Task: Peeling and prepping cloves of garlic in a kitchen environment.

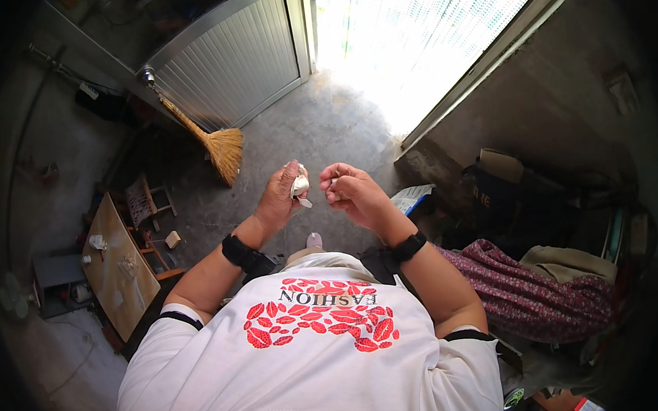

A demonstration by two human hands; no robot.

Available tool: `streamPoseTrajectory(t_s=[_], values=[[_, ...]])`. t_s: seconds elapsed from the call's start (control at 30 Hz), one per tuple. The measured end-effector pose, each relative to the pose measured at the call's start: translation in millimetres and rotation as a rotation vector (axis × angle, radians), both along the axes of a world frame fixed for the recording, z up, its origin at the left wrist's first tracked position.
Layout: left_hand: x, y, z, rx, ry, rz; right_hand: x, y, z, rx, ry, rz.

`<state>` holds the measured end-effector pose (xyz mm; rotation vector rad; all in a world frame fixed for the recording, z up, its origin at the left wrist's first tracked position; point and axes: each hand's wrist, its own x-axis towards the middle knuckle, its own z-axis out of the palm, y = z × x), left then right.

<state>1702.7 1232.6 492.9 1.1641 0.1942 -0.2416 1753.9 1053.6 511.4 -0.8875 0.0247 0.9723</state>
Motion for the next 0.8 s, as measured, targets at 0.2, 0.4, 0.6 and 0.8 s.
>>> streamPoseTrajectory(t_s=[0.2,0.4,0.6,0.8], values=[[1,-4,-1,0.063,-0.05,0.125,-3,3,7,-0.082,-0.09,0.018],[7,-9,-27,0.288,-0.172,0.219,-26,26,4,-0.477,-1.024,-0.164],[9,-8,-18,0.505,-0.193,0.182,-25,29,6,-0.642,-1.37,-0.133],[-1,-7,-28,0.636,-0.252,0.203,-21,32,4,-0.591,-1.292,-0.16]])
